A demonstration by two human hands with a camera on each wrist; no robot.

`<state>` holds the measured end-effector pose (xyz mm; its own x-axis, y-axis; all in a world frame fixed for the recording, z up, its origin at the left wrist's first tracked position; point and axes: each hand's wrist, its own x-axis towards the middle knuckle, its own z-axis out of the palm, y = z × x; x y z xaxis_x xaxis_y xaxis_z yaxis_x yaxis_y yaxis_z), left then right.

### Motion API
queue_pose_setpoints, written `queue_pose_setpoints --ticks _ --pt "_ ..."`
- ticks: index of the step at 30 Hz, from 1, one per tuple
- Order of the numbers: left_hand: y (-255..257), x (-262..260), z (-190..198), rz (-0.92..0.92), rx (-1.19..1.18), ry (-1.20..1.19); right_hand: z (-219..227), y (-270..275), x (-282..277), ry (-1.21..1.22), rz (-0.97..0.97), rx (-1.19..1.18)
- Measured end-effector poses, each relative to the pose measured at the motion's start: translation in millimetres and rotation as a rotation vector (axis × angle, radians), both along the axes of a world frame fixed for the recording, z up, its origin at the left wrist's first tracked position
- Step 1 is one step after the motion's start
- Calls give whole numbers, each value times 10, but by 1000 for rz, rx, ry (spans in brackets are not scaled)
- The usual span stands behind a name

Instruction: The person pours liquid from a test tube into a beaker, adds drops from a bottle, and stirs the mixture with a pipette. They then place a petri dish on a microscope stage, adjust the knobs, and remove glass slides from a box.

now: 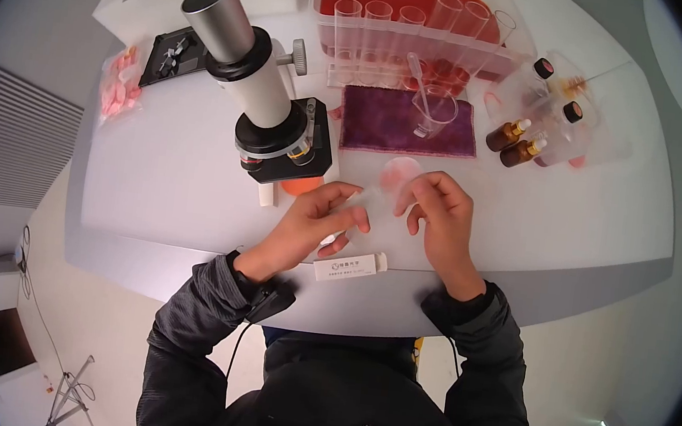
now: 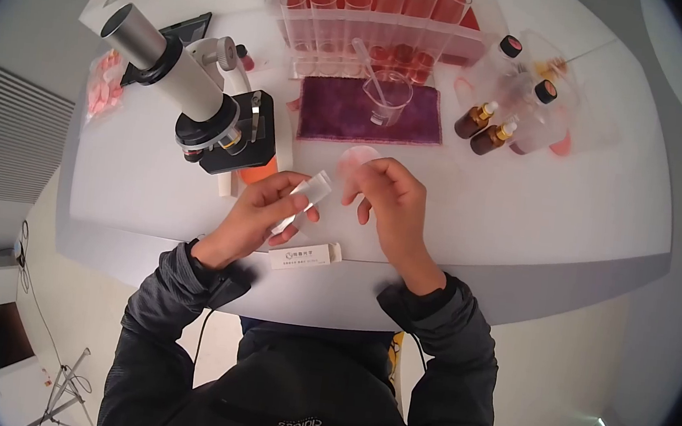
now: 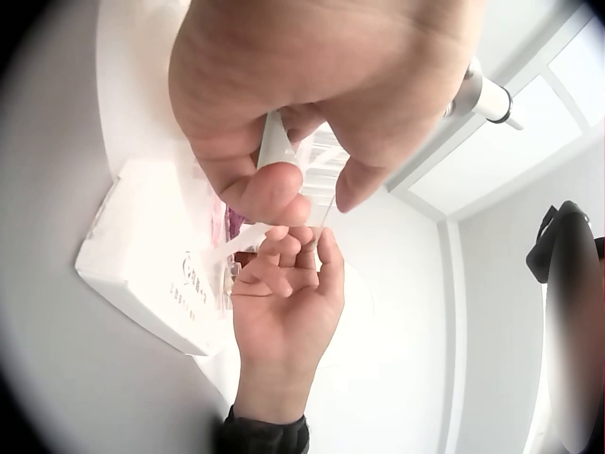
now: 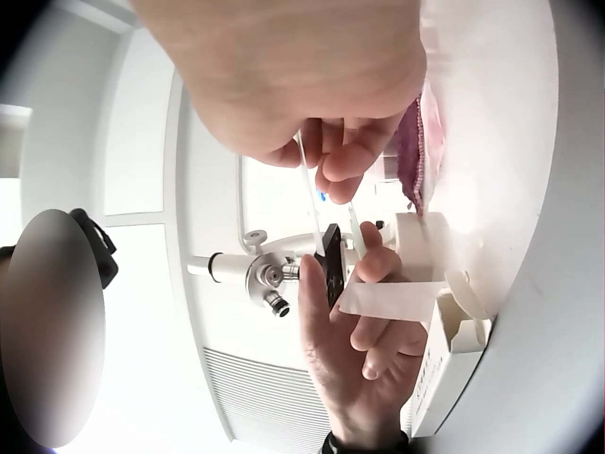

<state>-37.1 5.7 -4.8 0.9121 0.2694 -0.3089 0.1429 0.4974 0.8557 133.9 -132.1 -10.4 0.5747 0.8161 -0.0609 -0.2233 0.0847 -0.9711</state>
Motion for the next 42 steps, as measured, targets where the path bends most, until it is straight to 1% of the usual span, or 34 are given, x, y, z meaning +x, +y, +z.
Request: queue_pose_setpoints --ticks 2,5,6,7,9,11,14,17,19,23,26,29,32,34,35,37,40,41,42 --pt "-7 -10 4 -32 32 -6 85 17 -22 17 -56 9" --pt "-39 0 18 -21 105 -38 158 22 -6 99 -79 -15" --pt "-28 -19 47 -68 72 2 162 17 5 117 -59 -11" --pt "-26 -18 26 -39 73 -24 166 7 19 135 -39 -7" --pt "-1 -11 -22 24 81 -77 118 -5 55 142 27 -12" --pt "8 -20 -16 44 87 -103 51 -18 80 123 121 -38" --pt "2 -22 -15 70 83 -152 91 3 47 75 274 -183" --pt "10 -25 -16 86 70 -180 135 32 -12 19 328 -247" --pt "11 -29 -25 102 59 -214 147 19 15 44 372 -287" --pt "-3 -31 -41 145 89 -235 172 10 30 47 500 -374" --pt "-4 -34 -58 155 127 -249 207 21 -1 -19 535 -473" --pt "2 -29 -54 144 136 -258 172 0 52 -68 516 -455" --pt "9 -17 -52 129 136 -248 167 2 28 68 397 -349" --pt "11 -11 -55 124 141 -243 161 -5 25 80 367 -309" --pt "3 -11 -56 130 95 -226 162 -11 21 85 353 -288" --pt "-19 8 -49 140 13 -201 229 -48 17 35 391 -325" --pt "-25 39 -29 144 -26 -81 320 -62 28 -27 487 -310" --pt "-9 27 -39 120 -20 -64 328 -77 11 -29 528 -309" --pt "-1 16 -55 94 -19 -46 357 -68 -2 -64 518 -295"
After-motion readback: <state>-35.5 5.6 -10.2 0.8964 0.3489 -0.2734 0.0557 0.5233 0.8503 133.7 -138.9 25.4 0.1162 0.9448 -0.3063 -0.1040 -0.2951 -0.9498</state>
